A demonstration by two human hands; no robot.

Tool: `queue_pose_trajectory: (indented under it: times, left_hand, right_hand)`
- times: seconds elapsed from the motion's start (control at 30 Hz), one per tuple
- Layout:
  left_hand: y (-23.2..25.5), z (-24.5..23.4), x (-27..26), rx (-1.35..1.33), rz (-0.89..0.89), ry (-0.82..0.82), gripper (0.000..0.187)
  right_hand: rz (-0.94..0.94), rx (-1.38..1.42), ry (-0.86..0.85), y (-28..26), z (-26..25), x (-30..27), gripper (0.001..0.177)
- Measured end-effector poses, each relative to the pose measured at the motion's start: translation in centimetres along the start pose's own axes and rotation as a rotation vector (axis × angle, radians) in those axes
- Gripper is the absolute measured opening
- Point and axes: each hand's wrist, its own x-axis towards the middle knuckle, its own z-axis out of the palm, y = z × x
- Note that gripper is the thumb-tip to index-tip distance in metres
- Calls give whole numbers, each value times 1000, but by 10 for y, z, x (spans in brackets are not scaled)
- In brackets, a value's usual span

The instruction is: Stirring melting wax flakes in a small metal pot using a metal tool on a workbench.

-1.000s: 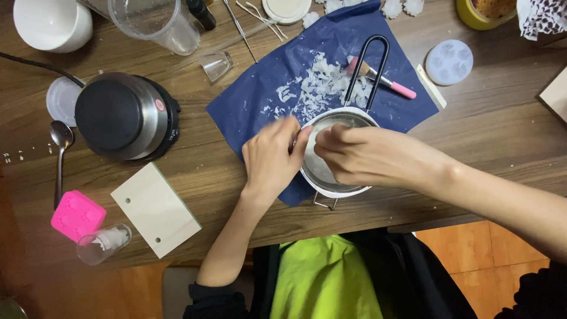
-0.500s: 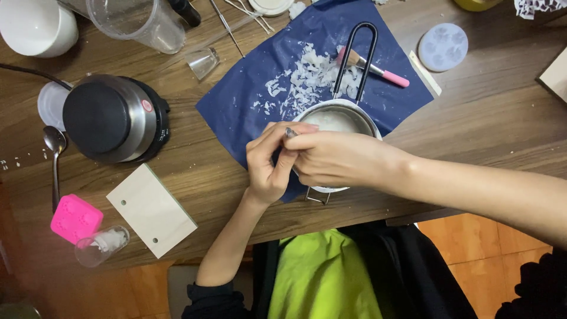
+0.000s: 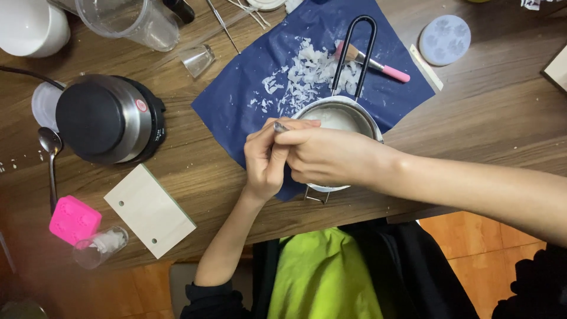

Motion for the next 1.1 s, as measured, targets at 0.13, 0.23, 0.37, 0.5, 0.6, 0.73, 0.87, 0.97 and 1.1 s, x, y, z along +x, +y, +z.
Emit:
queue_pose_trajectory:
  times: [0.13,0.23,0.37,0.5,0.6,0.73,0.87,0.97,1.1]
  left_hand:
    - [-5,0,-1,-51,-5,17,35]
    - [-13,-5,-5,-46,-40,9,34]
    - [-23,-9,-9,-35,-44,2,34]
    - [-24,-8,-9,-13,-46,-6,30]
    - [-17,-1,-7,-6,-57,-11,31]
    - [-12,4,-9,22,-21,-31,29]
    - [-18,3,-14,73,7,-43,27]
    - [-18,-3,-17,112,-68,-57,29]
    - [-18,-2,-17,186,-71,-56,25]
  right_hand:
    - [-10,17,-2,-1,2,3,22]
    - [30,28,-30,-5,4,5,23]
    - [19,12,-31,-7,11,5,22]
    - [50,54,-35,-8,10,7,20]
    - [22,74,-71,-11,16,1,19]
    - [5,89,-48,-10,8,-17,15]
    - [13,-72,-43,-26,11,-49,17]
    - [43,-267,33,-21,2,-61,10]
    - [88,-359,44,-7,-12,-76,20]
